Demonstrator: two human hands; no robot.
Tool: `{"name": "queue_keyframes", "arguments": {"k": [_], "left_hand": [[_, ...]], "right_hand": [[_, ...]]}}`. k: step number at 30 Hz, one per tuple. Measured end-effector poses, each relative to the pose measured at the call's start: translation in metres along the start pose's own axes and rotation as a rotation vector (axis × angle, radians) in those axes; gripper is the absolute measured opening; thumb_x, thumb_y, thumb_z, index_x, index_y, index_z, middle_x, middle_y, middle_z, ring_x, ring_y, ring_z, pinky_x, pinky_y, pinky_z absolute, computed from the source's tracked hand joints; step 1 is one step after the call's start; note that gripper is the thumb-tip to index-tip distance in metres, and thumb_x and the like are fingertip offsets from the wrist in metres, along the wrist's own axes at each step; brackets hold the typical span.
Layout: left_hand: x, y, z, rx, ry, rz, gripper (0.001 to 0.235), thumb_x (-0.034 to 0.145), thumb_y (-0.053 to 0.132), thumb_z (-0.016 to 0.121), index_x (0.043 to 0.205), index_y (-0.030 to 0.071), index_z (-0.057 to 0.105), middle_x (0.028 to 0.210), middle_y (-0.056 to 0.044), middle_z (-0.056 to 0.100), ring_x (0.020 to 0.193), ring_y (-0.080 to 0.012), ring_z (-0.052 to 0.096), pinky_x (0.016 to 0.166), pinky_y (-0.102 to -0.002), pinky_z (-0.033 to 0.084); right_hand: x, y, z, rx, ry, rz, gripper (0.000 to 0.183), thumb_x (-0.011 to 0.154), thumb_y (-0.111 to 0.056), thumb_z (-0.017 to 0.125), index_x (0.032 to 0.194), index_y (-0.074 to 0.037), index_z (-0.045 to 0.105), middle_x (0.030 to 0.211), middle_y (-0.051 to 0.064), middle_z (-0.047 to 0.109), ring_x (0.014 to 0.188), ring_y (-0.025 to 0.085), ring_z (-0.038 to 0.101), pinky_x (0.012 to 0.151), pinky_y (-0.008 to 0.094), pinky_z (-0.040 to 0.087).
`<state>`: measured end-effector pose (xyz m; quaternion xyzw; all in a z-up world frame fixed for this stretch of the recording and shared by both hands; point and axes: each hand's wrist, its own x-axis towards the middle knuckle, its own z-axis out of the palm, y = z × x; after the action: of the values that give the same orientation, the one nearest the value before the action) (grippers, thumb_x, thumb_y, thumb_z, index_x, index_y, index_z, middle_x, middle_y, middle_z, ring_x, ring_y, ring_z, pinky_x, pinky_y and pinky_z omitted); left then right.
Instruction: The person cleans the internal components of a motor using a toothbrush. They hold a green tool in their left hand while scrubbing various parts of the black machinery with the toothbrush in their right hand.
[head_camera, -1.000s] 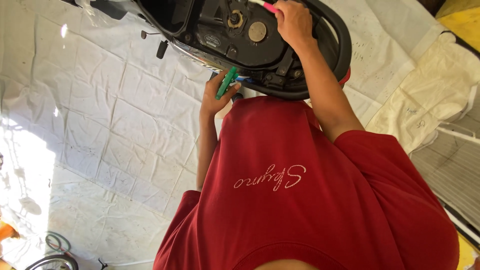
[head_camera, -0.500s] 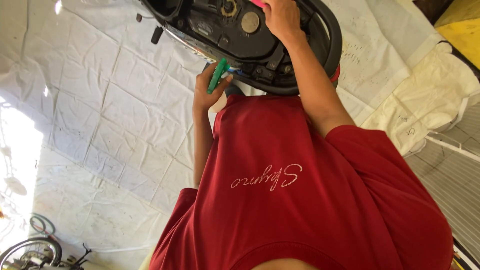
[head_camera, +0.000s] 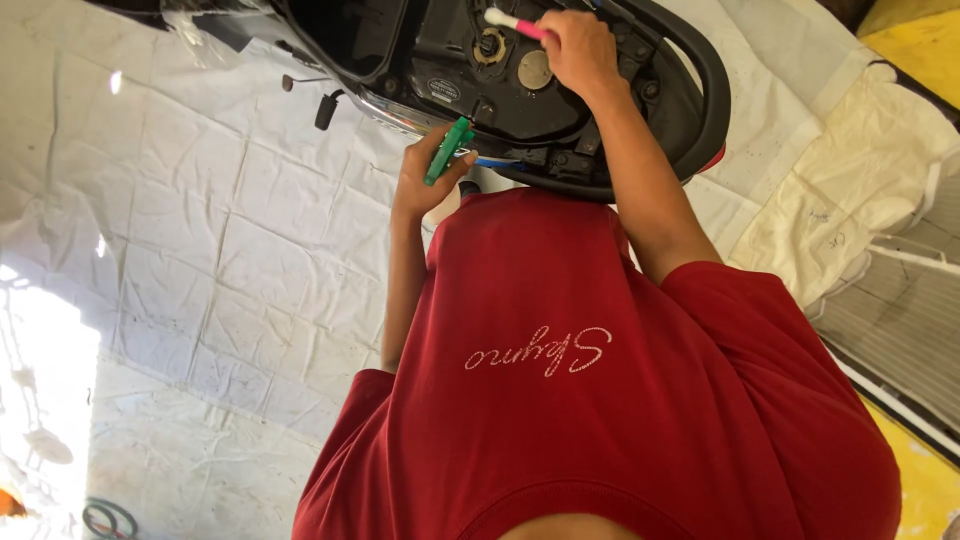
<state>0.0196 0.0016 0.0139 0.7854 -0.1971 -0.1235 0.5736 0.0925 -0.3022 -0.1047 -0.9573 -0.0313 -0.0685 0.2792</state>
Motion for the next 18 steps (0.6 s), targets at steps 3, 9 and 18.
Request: {"name": "queue_keyframes", "arguments": {"k": [3,9,18], "left_hand": [[0.003,-0.01,-0.017,-0.002,-0.031,0.031,0.038,0.087,0.009,0.081,0.12,-0.002,0.067,0.092,-0.009,0.074,0.069,-0.0179,0.062,0.066,-0.029,0.051],[0.01,-0.026,-0.05,-0.002,-0.08,0.093,0.039,0.086,0.006,0.082,0.121,-0.002,0.067,0.091,-0.009,0.073,0.069,-0.0185,0.061,0.067,-0.029,0.05],[0.021,-0.042,-0.089,0.037,-0.093,0.124,0.037,0.087,0.01,0.08,0.121,0.0,0.069,0.086,-0.008,0.073,0.067,-0.0187,0.061,0.064,-0.029,0.05]], "right_hand": [[-0.003,-0.008,-0.002,-0.084,0.103,0.029,0.013,0.091,-0.005,0.072,0.102,-0.011,0.076,0.078,0.004,0.067,0.055,0.019,0.055,0.046,0.032,0.046],[-0.005,-0.043,-0.017,-0.091,0.076,0.002,0.017,0.086,-0.004,0.074,0.101,-0.009,0.078,0.082,0.008,0.073,0.057,0.028,0.064,0.052,0.039,0.052],[0.005,-0.063,0.015,-0.13,0.095,0.19,0.014,0.088,-0.004,0.072,0.098,-0.013,0.078,0.076,0.005,0.068,0.056,0.025,0.062,0.049,0.04,0.05]]}}
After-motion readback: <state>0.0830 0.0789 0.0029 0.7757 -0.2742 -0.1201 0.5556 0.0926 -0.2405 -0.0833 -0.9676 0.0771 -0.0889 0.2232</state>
